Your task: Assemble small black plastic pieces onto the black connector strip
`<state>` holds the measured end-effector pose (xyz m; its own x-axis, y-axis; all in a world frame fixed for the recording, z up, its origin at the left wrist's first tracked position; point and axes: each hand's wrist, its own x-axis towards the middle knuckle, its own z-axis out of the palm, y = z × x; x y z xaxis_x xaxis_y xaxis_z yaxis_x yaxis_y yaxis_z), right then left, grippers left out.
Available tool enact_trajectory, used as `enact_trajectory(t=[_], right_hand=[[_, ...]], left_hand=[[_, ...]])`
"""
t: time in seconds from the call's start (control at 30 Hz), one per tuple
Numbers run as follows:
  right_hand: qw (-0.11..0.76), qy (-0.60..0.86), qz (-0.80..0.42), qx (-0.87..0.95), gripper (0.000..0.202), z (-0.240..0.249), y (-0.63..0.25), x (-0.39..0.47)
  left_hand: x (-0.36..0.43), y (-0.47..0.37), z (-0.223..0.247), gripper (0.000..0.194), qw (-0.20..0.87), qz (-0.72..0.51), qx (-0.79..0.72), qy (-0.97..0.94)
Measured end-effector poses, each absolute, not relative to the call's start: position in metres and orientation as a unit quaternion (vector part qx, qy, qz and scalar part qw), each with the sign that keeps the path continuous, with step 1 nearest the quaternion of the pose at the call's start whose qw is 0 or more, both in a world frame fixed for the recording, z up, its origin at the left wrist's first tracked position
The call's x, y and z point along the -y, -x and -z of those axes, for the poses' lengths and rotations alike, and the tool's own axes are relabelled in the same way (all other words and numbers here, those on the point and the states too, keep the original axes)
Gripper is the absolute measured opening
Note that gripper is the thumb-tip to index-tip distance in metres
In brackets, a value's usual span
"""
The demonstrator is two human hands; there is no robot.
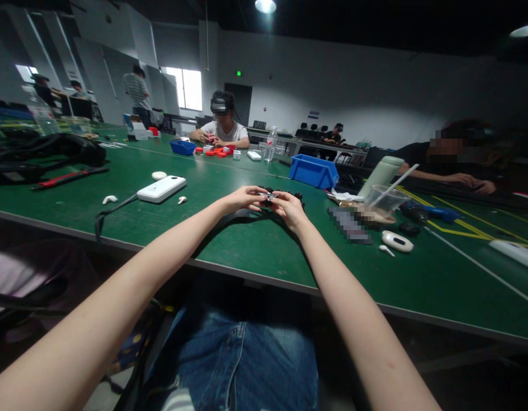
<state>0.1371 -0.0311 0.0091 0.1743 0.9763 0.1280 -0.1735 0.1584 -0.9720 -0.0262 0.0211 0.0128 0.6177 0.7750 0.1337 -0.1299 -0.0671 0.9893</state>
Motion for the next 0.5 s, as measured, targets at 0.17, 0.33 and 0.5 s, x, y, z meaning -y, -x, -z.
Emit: enact_trajectory(t=[0.17, 0.33, 0.5], right_hand=[[0.621, 0.454, -0.466, 0.436, 0.015, -0.0084, -0.137, 0.0301], [0.62, 0.454, -0.469, 0.435, 0.014, -0.0084, -0.1354, 0.0315], [0.614, 0.459, -0.468, 0.439, 0.013, -0.0082, -0.1355, 0.033]], left_hand=[[-0.0224, 0.0258, -0.0129, 0.045, 0.627, -0.363, -0.247, -0.644], [-0.0216, 0.0244, -0.0141, 0.044, 0.621, -0.374, -0.259, -0.638], [-0.021, 0.025, -0.0145, 0.045, 0.62, -0.374, -0.266, -0.636]])
